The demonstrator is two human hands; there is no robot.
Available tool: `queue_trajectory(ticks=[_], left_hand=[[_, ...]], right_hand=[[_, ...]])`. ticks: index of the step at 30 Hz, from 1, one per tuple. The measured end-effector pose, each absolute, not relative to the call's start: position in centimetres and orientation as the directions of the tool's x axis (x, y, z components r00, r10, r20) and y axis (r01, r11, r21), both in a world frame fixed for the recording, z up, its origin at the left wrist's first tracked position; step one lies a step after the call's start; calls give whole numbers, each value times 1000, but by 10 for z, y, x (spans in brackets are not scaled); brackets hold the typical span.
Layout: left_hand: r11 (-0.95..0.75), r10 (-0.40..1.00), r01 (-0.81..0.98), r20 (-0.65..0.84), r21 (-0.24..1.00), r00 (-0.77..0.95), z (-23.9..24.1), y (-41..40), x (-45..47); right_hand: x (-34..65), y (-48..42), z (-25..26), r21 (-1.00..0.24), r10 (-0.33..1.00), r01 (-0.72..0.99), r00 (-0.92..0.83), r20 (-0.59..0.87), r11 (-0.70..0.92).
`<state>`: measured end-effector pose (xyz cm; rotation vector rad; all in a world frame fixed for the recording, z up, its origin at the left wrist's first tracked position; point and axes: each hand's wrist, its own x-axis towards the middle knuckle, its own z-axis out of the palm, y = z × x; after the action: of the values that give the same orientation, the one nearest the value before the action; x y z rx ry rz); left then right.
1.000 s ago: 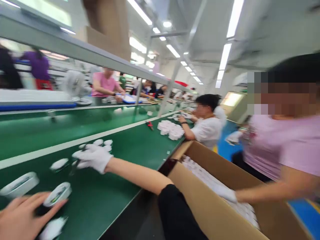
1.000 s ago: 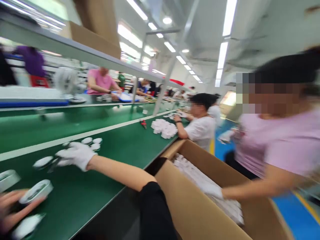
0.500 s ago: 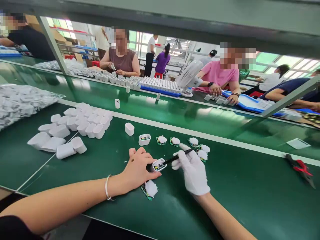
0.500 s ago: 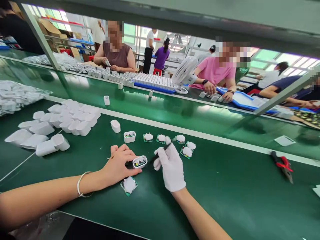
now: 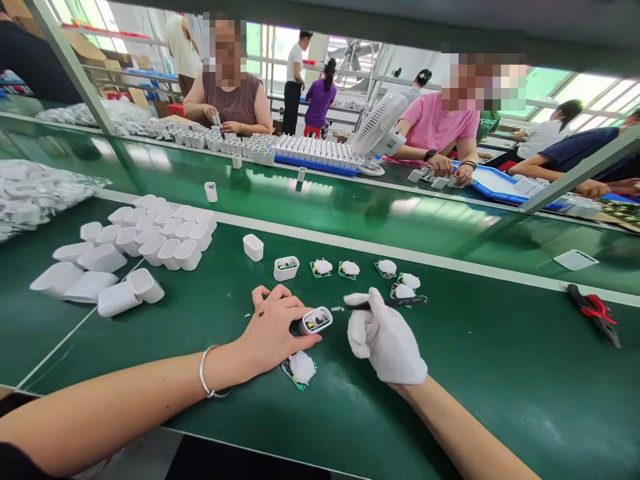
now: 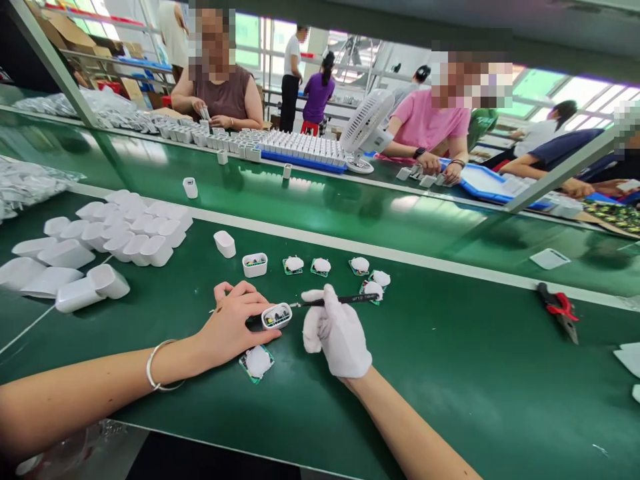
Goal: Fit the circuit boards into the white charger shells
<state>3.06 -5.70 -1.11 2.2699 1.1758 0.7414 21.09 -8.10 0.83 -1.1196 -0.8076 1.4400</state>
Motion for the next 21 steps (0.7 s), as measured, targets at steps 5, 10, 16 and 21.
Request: queue_trajectory(ticks=[5, 10, 16, 21], left_hand=[[-518, 842, 586, 251, 624, 477, -11, -58, 31], [-532, 836, 589, 270, 608, 478, -12, -57, 31], [-527, 840, 589, 272, 613, 469, -13, -58, 32], [-527, 838, 586, 258, 616, 482, -11, -57, 32]], right_hand=[[211, -75, 2, -926, 986, -370, 107, -128, -80], [206, -79, 0, -947, 982, -315, 145, -118, -67], [199, -78, -8, -958, 920, -287, 368, -132, -23], [196, -74, -10, -947, 914, -315, 366, -177, -57]])
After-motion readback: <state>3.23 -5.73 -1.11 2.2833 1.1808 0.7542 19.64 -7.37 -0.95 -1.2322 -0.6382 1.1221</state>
